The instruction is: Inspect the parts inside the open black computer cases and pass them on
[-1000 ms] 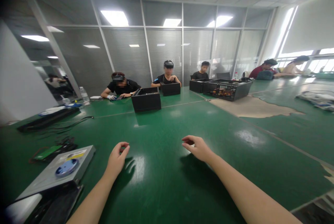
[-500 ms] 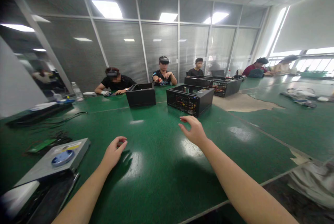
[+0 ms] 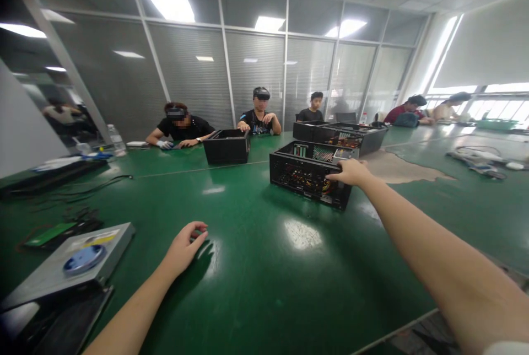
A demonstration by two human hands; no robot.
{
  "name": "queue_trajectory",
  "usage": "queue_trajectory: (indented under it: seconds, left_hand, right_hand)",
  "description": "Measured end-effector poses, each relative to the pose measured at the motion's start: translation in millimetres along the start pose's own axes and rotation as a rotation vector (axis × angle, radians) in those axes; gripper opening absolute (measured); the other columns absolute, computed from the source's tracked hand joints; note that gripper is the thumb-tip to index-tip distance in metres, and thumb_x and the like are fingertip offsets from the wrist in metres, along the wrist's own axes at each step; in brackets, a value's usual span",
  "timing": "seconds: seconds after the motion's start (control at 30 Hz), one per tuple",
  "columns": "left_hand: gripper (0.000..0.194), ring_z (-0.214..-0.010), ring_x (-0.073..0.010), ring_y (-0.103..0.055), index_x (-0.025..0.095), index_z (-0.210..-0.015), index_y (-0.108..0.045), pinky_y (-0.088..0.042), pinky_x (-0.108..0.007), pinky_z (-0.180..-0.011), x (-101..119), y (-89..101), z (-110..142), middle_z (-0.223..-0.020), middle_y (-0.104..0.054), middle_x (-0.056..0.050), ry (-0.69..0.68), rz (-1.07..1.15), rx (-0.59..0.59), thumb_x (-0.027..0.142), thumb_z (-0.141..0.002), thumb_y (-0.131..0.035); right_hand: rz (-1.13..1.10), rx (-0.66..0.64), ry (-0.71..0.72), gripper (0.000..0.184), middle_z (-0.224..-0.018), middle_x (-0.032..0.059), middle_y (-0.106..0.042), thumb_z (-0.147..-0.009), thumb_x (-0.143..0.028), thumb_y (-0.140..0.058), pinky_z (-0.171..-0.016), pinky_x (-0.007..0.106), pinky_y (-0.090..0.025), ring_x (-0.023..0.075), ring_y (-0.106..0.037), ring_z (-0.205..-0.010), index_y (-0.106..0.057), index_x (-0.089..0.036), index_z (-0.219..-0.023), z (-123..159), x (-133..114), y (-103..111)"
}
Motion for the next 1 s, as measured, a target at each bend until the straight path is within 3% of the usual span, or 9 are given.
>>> queue_trajectory:
  seconds: [0.1,0.23,0.3,0.37,0.47,0.6,0.8,0.9,1.0]
  left_hand:
    - [0.030,-0.083,-0.0199,-0.062,0.018,-0.105,-0.063,-0.051,-0.036,-0.077,0.2,-4.0,-3.7,-0.103,-0.065,-0.007,-0.026,-0.003,-0.010,0.041,-0.086,-0.055]
    - [0.031,-0.083,-0.0200,-0.062,0.019,-0.105,-0.063,-0.051,-0.036,-0.076,-3.6,-4.9,-5.9,-0.104,-0.065,-0.007,-0.035,0.002,0.005,0.043,-0.087,-0.055]
    - [0.031,-0.084,-0.0201,-0.062,0.019,-0.105,-0.063,-0.052,-0.035,-0.074,-4.6,-4.9,-5.2,-0.104,-0.065,-0.007,-0.035,0.008,0.003,0.043,-0.087,-0.055]
    - [0.032,-0.085,-0.0202,-0.062,0.019,-0.106,-0.063,-0.052,-0.034,-0.073,-4.3,-4.9,-3.7,-0.105,-0.065,-0.007,-0.034,0.018,-0.002,0.044,-0.087,-0.056]
    - [0.033,-0.085,-0.0203,-0.062,0.019,-0.106,-0.063,-0.052,-0.034,-0.073,-1.3,-3.7,-1.6,-0.104,-0.065,-0.007,-0.041,0.024,0.000,0.045,-0.087,-0.056]
    - [0.034,-0.084,-0.0206,-0.062,0.019,-0.106,-0.064,-0.052,-0.035,-0.074,4.7,-1.2,-0.6,-0.103,-0.066,-0.007,-0.059,0.016,0.015,0.045,-0.086,-0.056]
    - [0.034,-0.083,-0.0207,-0.062,0.019,-0.106,-0.063,-0.052,-0.035,-0.075,3.6,-1.7,-1.3,-0.102,-0.066,-0.007,-0.073,0.025,0.021,0.045,-0.087,-0.055]
    - [0.034,-0.083,-0.0204,-0.062,0.019,-0.106,-0.063,-0.052,-0.035,-0.075,-3.3,-1.5,-0.9,-0.103,-0.066,-0.007,-0.061,0.037,0.031,0.046,-0.087,-0.056]
    - [0.034,-0.083,-0.0203,-0.062,0.019,-0.106,-0.062,-0.052,-0.034,-0.073,-9.7,-1.3,-1.2,-0.102,-0.066,-0.007,-0.047,0.047,0.030,0.046,-0.087,-0.055]
  right_hand:
    - [0.123,-0.132,0.048,0.072,-0.094,0.0199,-0.072,-0.079,-0.078,-0.054,-0.072,0.037,-0.039,0.0299,-0.064,-0.085,-0.072,-0.011,-0.098,21.0,-27.5,9.5]
    - [0.091,-0.186,0.353,0.078,-0.081,0.0152,-0.071,-0.080,-0.084,-0.042,-0.073,0.037,-0.041,0.0298,-0.066,-0.078,-0.072,-0.014,-0.089,87.3,-97.2,45.1]
    - [-0.013,-0.209,0.517,0.072,-0.095,0.0145,-0.073,-0.084,-0.080,-0.043,-0.081,0.039,-0.043,0.0304,-0.067,-0.088,-0.073,-0.016,-0.100,122.3,-123.1,64.8]
    - [-0.086,-0.156,0.602,0.069,-0.122,0.0142,-0.068,-0.087,-0.075,-0.045,-0.096,0.043,-0.040,0.0333,-0.061,-0.111,-0.067,-0.019,-0.123,145.5,-129.9,81.5]
    - [-0.089,-0.131,0.515,0.074,-0.138,0.0165,-0.058,-0.091,-0.072,-0.039,-0.104,0.049,-0.036,0.0361,-0.054,-0.124,-0.056,-0.018,-0.138,156.2,-111.6,84.5]
    - [-0.143,-0.333,0.443,0.079,-0.129,0.0204,-0.063,-0.092,-0.074,-0.033,-0.097,0.044,-0.044,0.0356,-0.060,-0.115,-0.061,-0.010,-0.129,165.4,-104.1,66.9]
    - [-0.174,-0.391,0.495,0.078,-0.118,0.0226,-0.065,-0.087,-0.077,-0.041,-0.093,0.048,-0.046,0.0361,-0.062,-0.105,-0.064,-0.009,-0.118,224.6,-159.2,87.4]
    - [-0.209,-0.524,0.541,0.075,-0.119,0.0190,-0.066,-0.085,-0.077,-0.046,-0.089,0.043,-0.049,0.0330,-0.063,-0.104,-0.065,-0.014,-0.119,253.0,-181.2,107.4]
    - [-0.194,-0.602,0.634,0.060,-0.115,0.0135,-0.069,-0.093,-0.067,-0.045,-0.083,0.036,-0.052,0.0271,-0.067,-0.099,-0.065,-0.018,-0.122,241.5,-200.3,120.9]
Point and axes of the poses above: each hand's wrist, its own z-axis away from the middle knuckle, its own y-axis out of the back of the hand, x = y × z, the point moved 5 cm from there along -z, towards the middle knuckle
